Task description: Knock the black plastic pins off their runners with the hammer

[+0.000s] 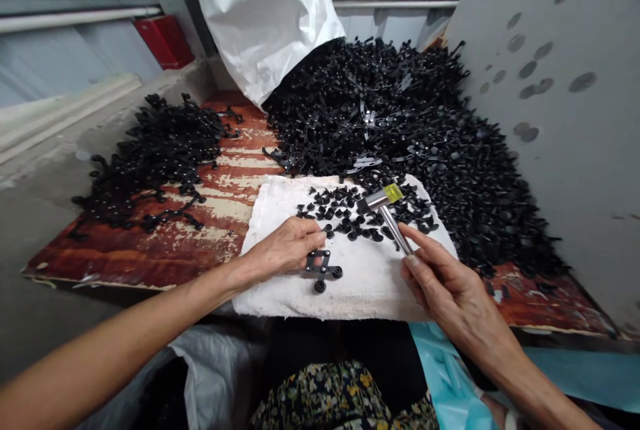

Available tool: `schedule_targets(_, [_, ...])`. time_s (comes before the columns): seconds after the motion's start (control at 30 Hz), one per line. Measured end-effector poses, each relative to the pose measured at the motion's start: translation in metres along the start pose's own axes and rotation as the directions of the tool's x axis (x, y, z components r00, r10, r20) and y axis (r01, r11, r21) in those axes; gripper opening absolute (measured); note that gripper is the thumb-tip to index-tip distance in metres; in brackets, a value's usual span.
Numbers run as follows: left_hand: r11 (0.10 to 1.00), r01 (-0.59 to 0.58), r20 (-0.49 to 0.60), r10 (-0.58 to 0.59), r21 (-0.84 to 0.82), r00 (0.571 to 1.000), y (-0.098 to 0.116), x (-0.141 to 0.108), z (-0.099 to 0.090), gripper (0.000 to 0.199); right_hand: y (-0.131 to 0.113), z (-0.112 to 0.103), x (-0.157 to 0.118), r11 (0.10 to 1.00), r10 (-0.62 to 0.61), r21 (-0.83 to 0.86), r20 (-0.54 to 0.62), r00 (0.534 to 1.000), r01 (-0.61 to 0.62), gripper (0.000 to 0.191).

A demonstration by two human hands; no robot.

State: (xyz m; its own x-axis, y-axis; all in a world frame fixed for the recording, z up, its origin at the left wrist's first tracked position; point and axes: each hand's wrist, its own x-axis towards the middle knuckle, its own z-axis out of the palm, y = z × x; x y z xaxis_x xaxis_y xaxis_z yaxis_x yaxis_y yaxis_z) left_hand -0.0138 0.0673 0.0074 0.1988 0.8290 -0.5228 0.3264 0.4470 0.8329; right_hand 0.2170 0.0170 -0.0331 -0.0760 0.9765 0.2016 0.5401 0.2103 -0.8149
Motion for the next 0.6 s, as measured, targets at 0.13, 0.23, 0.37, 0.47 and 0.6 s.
schedule_targets(0.13, [0.999,0.002,0.006,-0.002,0.042,1.000,0.003,-0.001,0.000,0.025,0.001,0.000,0.001,1.000,0.017,-0.020,0.020,1.000,-0.017,0.043])
schedule_targets(0.23, [0.995,-0.024,0.019,0.023,0.098,1.000,-0.001,0.002,-0.001,0.023,0.002,0.000,0.001,0.999,0.034,-0.008,0.027,0.999,-0.033,0.043])
schedule_targets(0.37, [0.989,-0.079,0.062,0.071,0.127,0.996,-0.009,0.008,-0.005,0.022,0.000,0.001,0.001,0.997,0.061,0.044,0.028,0.998,-0.062,0.044])
schedule_targets(0.47, [0.988,-0.096,0.094,0.085,0.123,0.992,-0.013,0.009,-0.008,0.025,-0.002,0.001,0.001,0.995,0.074,0.072,0.018,0.997,-0.075,0.044])
schedule_targets(0.6, [0.987,-0.110,0.106,0.097,0.121,0.990,-0.015,0.008,-0.009,0.029,-0.002,0.000,0.000,0.993,0.075,0.087,0.023,0.997,-0.076,0.043])
